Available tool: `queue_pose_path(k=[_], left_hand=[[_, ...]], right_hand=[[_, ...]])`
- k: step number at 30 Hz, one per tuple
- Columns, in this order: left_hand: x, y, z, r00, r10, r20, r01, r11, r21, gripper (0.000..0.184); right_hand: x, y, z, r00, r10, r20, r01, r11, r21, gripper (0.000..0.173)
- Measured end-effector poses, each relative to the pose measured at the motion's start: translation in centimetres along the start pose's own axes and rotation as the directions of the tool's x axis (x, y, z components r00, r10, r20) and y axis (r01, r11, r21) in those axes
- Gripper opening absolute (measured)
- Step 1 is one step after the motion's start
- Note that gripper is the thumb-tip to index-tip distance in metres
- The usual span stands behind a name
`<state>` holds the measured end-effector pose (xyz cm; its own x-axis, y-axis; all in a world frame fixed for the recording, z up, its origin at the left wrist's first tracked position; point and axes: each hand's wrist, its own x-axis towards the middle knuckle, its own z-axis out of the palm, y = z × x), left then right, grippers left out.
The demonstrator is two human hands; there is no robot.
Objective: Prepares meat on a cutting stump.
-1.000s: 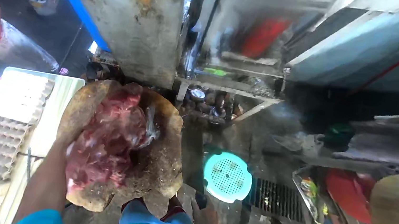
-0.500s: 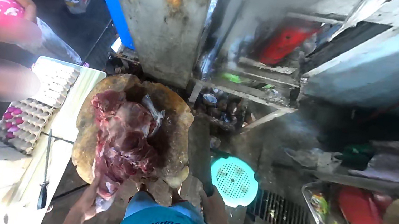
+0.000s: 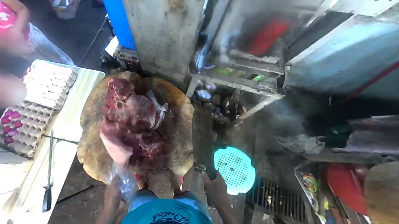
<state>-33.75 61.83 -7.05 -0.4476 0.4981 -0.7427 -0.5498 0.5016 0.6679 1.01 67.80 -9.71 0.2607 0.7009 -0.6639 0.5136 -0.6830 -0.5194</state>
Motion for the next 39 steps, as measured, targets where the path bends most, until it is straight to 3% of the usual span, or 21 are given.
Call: queue_pose_path(k=[3,5,7,9,11,13,15,18,20,21,24,26,27,29,33,35,37,39], left_hand=[[-1.6,-1.5,1.0,0.972,-0.135,0.192,0.101,0.979,0.177,0.038],[-3.6,2.6,5.4,0.921,-0.123,0.37,0.025,0.966,0.259,0.033],[-5.7,7.3,9.1,0.802,-0.1,0.588,-0.172,0.905,0.389,0.029],[-8.6,10.1,11.6,0.614,-0.178,0.769,-0.45,0.721,0.526,0.035],[-11.0,11.5,14.7,0.502,-0.146,0.852,-0.59,0.663,0.461,0.031],[-13.2,14.1,17.9,0.513,-0.004,0.858,-0.631,0.676,0.381,0.032],[-14.5,17.6,21.2,0.486,0.165,0.858,-0.74,0.6,0.303,0.026],[-14.7,22.1,26.2,0.278,0.342,0.898,-0.834,0.55,0.049,0.026],[-15.7,24.6,29.1,0.181,0.362,0.914,-0.861,0.508,-0.031,0.026],[-16.1,25.5,30.2,0.098,0.363,0.927,-0.879,0.468,-0.09,0.024],[-18.5,26.5,33.3,-0.148,0.269,0.952,-0.893,0.378,-0.246,0.01],[-19.9,24.9,35.2,-0.237,0.166,0.957,-0.875,0.391,-0.285,0.011],[-20.1,23.5,36.2,-0.251,0.118,0.961,-0.865,0.417,-0.278,0.014],[-19.7,19.6,38.2,-0.19,0.009,0.982,-0.873,0.456,-0.173,0.024],[-17.7,8.7,40.6,0.194,-0.237,0.952,-0.884,0.378,0.274,0.033],[-15.0,2.0,41.1,0.29,-0.376,0.88,-0.828,0.362,0.428,0.037],[-12.9,-2.7,41.3,0.309,-0.501,0.808,-0.824,0.284,0.491,0.04],[-11.3,-5.4,42.0,0.273,-0.519,0.81,-0.892,0.18,0.416,0.033]], right_hand=[[-0.2,0.1,0.2,1.0,-0.012,-0.019,0.012,1.0,0.015,0.053],[-0.3,0.2,0.1,0.999,-0.034,-0.023,0.034,0.999,0.013,0.05],[0.1,0.1,0.0,0.999,-0.032,-0.018,0.032,0.999,0.026,0.049],[0.0,0.5,-0.1,0.999,-0.026,-0.018,0.027,0.999,0.026,0.047],[-0.2,0.1,-0.6,0.999,-0.033,-0.009,0.033,0.999,0.026,0.048],[0.0,0.5,-0.5,1.0,-0.029,0.01,0.028,0.997,0.078,0.046],[0.5,1.3,-0.1,0.999,-0.009,0.038,0.001,0.981,0.194,0.043],[-0.9,0.6,-1.2,0.994,0.009,0.108,-0.047,0.932,0.359,0.038],[-1.9,0.9,-2.2,0.99,0.027,0.14,-0.083,0.907,0.414,0.035],[-2.4,1.5,-2.8,0.987,0.033,0.155,-0.098,0.896,0.432,0.035],[-3.9,3.9,-4.9,0.989,0.059,0.138,-0.117,0.879,0.463,0.035],[-4.5,6.3,-6.0,0.991,0.102,0.09,-0.133,0.874,0.468,0.037],[-4.7,7.4,-6.4,0.991,0.123,0.062,-0.137,0.867,0.479,0.037],[-5.2,9.2,-7.3,0.985,0.17,0.005,-0.149,0.849,0.507,0.035],[-6.6,12.6,-8.4,0.954,0.282,-0.1,-0.178,0.803,0.569,0.034],[-7.2,14.0,-9.1,0.929,0.341,-0.144,-0.197,0.785,0.587,0.035],[-7.6,15.4,-9.8,0.905,0.387,-0.176,-0.214,0.773,0.598,0.036],[-8.0,16.3,-10.4,0.877,0.428,-0.216,-0.231,0.772,0.592,0.036]])
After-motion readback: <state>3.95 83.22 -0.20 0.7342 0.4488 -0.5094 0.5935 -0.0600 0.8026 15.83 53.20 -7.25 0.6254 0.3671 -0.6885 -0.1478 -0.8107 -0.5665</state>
